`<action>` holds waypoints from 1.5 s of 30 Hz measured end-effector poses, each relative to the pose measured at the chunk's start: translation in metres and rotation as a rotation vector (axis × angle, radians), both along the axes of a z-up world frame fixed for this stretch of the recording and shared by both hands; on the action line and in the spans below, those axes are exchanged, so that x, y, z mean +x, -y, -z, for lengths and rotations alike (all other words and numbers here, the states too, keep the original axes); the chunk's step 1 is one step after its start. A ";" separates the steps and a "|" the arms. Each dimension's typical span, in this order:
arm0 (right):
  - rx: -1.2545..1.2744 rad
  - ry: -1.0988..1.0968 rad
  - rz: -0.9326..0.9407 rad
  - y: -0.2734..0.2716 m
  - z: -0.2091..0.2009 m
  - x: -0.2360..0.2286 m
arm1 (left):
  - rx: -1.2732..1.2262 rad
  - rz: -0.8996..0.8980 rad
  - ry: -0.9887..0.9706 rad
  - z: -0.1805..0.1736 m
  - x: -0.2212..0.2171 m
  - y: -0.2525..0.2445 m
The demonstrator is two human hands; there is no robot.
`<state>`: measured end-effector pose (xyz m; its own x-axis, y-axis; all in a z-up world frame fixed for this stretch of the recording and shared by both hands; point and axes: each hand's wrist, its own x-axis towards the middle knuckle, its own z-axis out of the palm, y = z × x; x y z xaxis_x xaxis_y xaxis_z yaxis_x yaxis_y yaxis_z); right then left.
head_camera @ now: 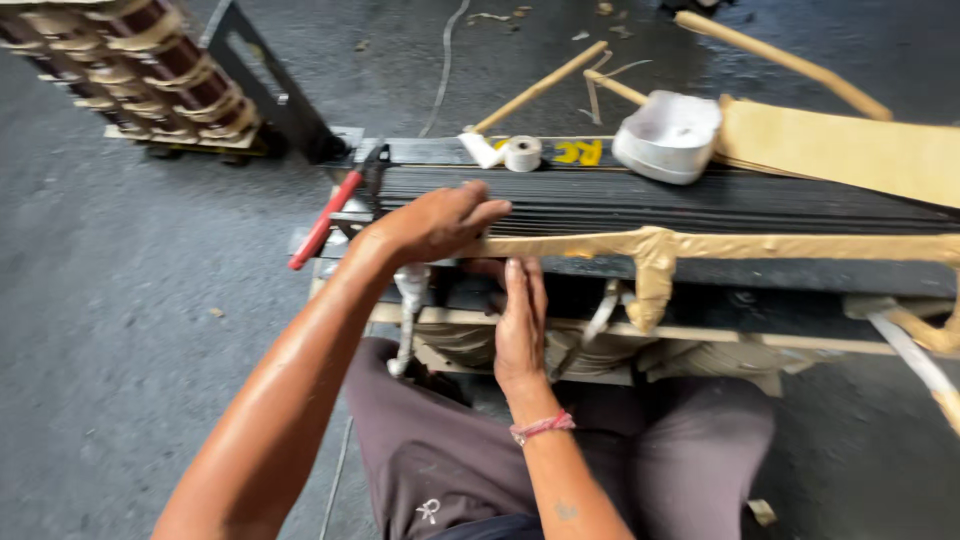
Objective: The person sits on the floor and wraps a white tape around a long black rod clamped in a jig. They repeatedly wind the tape along the rod's length, adjusting the roll and smoothing the tape as they progress.
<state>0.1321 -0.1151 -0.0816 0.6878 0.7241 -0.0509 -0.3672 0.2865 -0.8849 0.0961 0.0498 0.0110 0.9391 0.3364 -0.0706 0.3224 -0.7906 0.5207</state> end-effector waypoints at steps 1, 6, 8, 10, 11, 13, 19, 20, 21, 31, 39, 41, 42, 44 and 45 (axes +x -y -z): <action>-0.022 -0.023 0.019 0.000 0.000 0.004 | -0.058 -0.012 -0.039 -0.004 0.002 0.000; 0.001 0.105 -0.089 -0.015 -0.004 0.019 | -0.236 -0.054 -0.187 -0.017 0.009 0.000; 0.009 0.259 -0.027 -0.015 -0.005 0.015 | -0.210 -0.050 -0.226 -0.012 0.010 -0.006; 0.043 0.558 0.114 -0.008 -0.005 0.009 | -0.235 -0.025 -0.254 -0.004 0.007 -0.013; -0.024 0.594 0.172 -0.003 -0.006 0.005 | -0.269 0.000 -0.254 -0.001 0.010 -0.016; -0.158 0.677 0.275 0.007 -0.007 0.004 | -0.326 0.110 -0.252 0.007 0.023 -0.013; 0.067 0.513 0.426 -0.030 -0.005 -0.023 | -0.450 -0.108 -0.494 -0.001 0.020 -0.010; 0.093 0.490 0.432 -0.032 -0.002 -0.024 | -0.485 -0.113 -0.494 -0.002 0.023 -0.007; 0.118 0.465 0.437 -0.035 0.001 -0.025 | -0.521 -0.118 -0.493 -0.003 0.023 -0.005; -0.048 0.871 0.681 -0.016 0.000 -0.022 | 0.273 -0.154 0.110 -0.013 -0.005 0.025; 0.092 0.767 0.564 0.009 -0.023 -0.026 | 0.613 0.044 0.847 0.016 -0.104 0.097; 0.027 0.817 0.576 0.009 -0.030 -0.027 | 0.601 0.083 0.803 0.019 -0.096 0.102; 0.001 0.850 0.593 0.008 -0.035 -0.026 | 0.623 0.090 0.790 0.018 -0.090 0.097; -0.021 0.862 0.593 0.004 -0.044 -0.022 | 0.659 0.107 0.763 0.012 -0.077 0.085; -0.017 0.842 0.575 0.003 -0.047 -0.018 | 0.632 0.094 0.755 0.010 -0.074 0.083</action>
<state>0.1141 -0.1178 -0.0350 0.7483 0.2764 0.6031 0.5658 0.2086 -0.7977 0.0224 -0.0337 0.0013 0.6886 0.0273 0.7246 0.0008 -0.9993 0.0369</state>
